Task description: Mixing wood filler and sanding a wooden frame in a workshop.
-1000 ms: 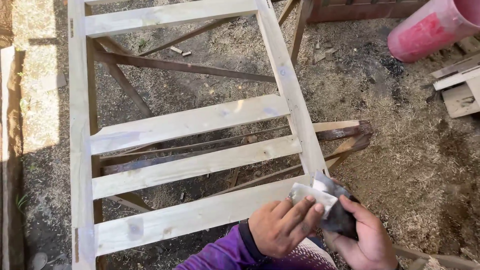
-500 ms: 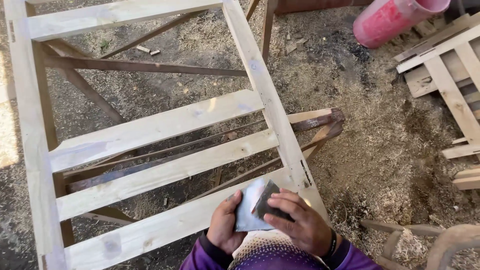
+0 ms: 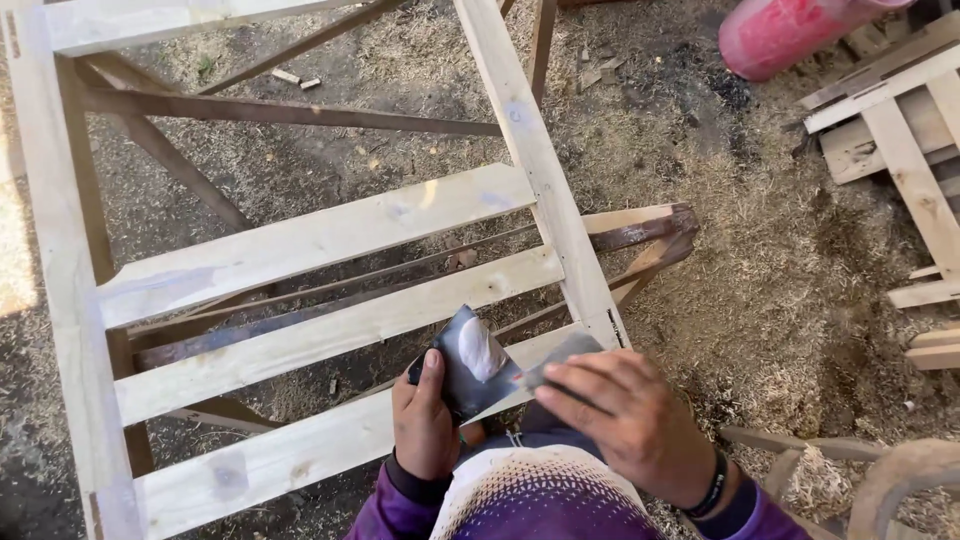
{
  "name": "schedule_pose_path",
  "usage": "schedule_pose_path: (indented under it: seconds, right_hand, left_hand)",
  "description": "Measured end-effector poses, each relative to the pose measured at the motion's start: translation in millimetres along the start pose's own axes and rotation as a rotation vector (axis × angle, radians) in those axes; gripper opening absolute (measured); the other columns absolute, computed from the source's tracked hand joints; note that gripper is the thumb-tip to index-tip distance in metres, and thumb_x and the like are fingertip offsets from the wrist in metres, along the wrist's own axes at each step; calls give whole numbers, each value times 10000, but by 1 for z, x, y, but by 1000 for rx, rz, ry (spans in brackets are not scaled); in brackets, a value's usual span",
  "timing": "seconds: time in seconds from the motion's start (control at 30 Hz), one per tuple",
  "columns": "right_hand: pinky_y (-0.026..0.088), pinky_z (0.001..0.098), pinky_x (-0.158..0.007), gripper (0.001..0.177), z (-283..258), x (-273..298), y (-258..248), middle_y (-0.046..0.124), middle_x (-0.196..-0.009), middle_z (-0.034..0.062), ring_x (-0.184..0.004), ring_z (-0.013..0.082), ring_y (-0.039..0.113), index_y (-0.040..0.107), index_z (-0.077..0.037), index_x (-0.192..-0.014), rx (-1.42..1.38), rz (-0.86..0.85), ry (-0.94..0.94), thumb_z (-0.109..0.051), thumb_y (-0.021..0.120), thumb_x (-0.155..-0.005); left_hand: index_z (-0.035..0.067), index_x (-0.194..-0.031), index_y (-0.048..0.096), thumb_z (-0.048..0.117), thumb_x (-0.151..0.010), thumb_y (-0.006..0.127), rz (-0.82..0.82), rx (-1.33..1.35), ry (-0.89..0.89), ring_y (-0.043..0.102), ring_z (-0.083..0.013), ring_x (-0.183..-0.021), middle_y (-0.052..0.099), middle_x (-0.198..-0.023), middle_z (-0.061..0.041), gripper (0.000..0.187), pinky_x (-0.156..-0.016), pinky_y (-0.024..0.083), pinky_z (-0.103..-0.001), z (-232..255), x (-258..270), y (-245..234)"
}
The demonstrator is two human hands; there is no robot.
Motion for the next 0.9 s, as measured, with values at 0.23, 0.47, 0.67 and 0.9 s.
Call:
schedule_pose_path:
  seconds: [0.23, 0.47, 0.67, 0.9]
  right_hand:
    - [456, 432, -1026, 395, -30, -35, 12, 676, -1313, 48, -1214, 234, 586, 679, -115, -1318, -77, -104, -84, -115, 624, -926]
    - [548, 427, -992, 432, 54, 7, 68, 735, -1214, 96, -1120, 247, 686, 681, -130, -1309, -304, -225, 136, -7, 572, -910]
    - [519, 440, -1027, 394, 199, 39, 133, 738, -1220, 70, -1096, 237, 685, 696, -206, -1261, -181, -286, 397, -29, 601, -922]
    - [460, 460, -1065, 552, 265, 10, 182, 699, -1283, 22, -1211, 237, 621, 696, -221, -1308, 9, -433, 252, 43, 527, -853]
  left_hand:
    - [-77, -1127, 699, 318, -1066, 537, -41, -180, 103, 664, -142, -818, 738, -966, -117, 431, -745, 547, -295, 1, 2, -12]
    - [-63, -1132, 652, 308, -1043, 495, 149, -8, 128, 737, -231, -876, 727, -1019, -146, 412, -801, 618, -378, 27, -13, -40]
    - [-68, -1186, 617, 295, -1178, 519, 223, 36, 294, 697, -246, -979, 689, -1103, -140, 376, -853, 584, -388, 22, -18, -87]
    - [-5, -1332, 557, 342, -1101, 420, 670, 3, 75, 669, -300, -1095, 666, -1242, -139, 439, -917, 564, -463, 3, -14, -94]
Point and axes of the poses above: each hand's wrist, its own x-axis away from the middle knuckle, its own y-axis out of the palm, z = x × y, the point moved 3 cm from there along -x, towards the middle knuckle
